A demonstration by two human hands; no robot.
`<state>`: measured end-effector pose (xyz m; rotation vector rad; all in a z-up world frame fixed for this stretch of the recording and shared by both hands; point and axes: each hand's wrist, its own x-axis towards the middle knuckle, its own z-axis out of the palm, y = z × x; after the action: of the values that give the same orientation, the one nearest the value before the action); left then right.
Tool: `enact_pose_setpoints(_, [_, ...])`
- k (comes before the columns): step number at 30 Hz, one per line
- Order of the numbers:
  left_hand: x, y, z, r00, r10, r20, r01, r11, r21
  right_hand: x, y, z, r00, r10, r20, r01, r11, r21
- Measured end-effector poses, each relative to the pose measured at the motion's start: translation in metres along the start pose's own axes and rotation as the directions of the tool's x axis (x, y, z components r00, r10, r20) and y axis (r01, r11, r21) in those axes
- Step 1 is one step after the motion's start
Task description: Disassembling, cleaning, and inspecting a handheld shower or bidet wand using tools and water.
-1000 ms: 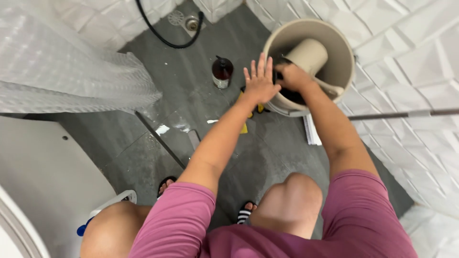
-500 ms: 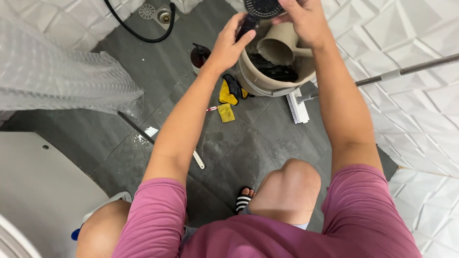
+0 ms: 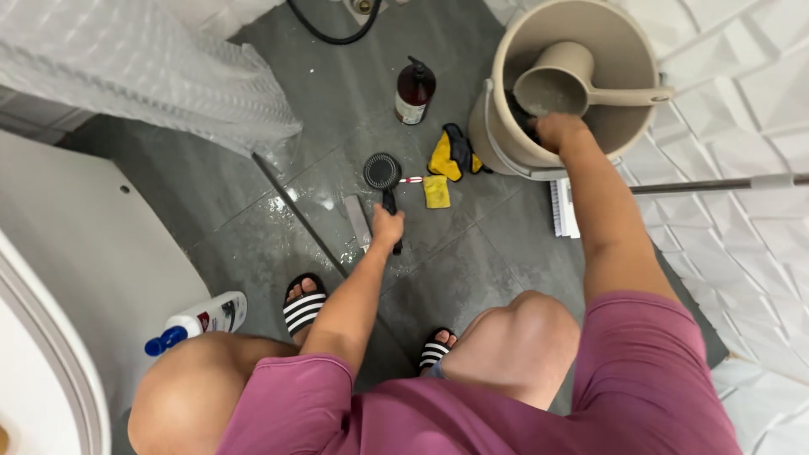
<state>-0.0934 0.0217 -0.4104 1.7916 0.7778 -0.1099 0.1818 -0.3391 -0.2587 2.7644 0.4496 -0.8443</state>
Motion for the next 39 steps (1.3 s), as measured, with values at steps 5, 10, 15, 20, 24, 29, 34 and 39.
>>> enact_pose_setpoints(5, [-0.017, -0.04, 0.0, 0.998, -0.064, 0.024, 0.062, 0.995, 0.082, -0.074, -0.042, -0.072, 0.978, -0.074, -0.195, 0.05, 0.991, -0.128])
enact_pose_setpoints(10, [0.008, -0.072, 0.012, 0.999, 0.021, -0.027, -0.017, 0.989, 0.149, -0.124, -0.009, -0.124, 0.818, 0.068, -0.571, -0.039, 0.997, 0.064])
enact_pose_setpoints(15, [0.044, -0.09, 0.021, 0.988, 0.123, -0.093, -0.098, 0.966, 0.239, -0.213, 0.001, -0.172, 0.56, 0.047, -0.827, 0.132, 0.981, 0.145])
enact_pose_setpoints(20, [0.067, -0.094, 0.006, 0.98, 0.104, -0.169, -0.028, 0.916, 0.401, -0.284, -0.032, -0.2, 0.231, -0.065, -0.971, 0.388, 0.921, 0.031])
enact_pose_setpoints(24, [0.051, -0.061, -0.018, 0.972, -0.044, -0.229, 0.108, 0.956, 0.273, -0.293, -0.074, -0.204, 0.161, -0.072, -0.984, 0.515, 0.857, 0.021])
enact_pose_setpoints(29, [0.025, -0.022, -0.05, 0.889, -0.337, -0.311, 0.389, 0.913, 0.122, -0.266, -0.175, -0.214, 0.318, -0.055, -0.946, 0.697, 0.69, 0.195])
enact_pose_setpoints(34, [0.036, -0.07, -0.041, 0.92, -0.243, -0.307, 0.279, 0.957, 0.079, -0.163, -0.25, -0.113, 0.603, -0.046, -0.796, 0.649, 0.608, 0.457])
enact_pose_setpoints(39, [0.032, -0.079, -0.038, 0.923, -0.236, -0.305, 0.238, 0.971, -0.03, -0.121, -0.283, -0.04, 0.712, -0.047, -0.7, 0.557, 0.645, 0.523])
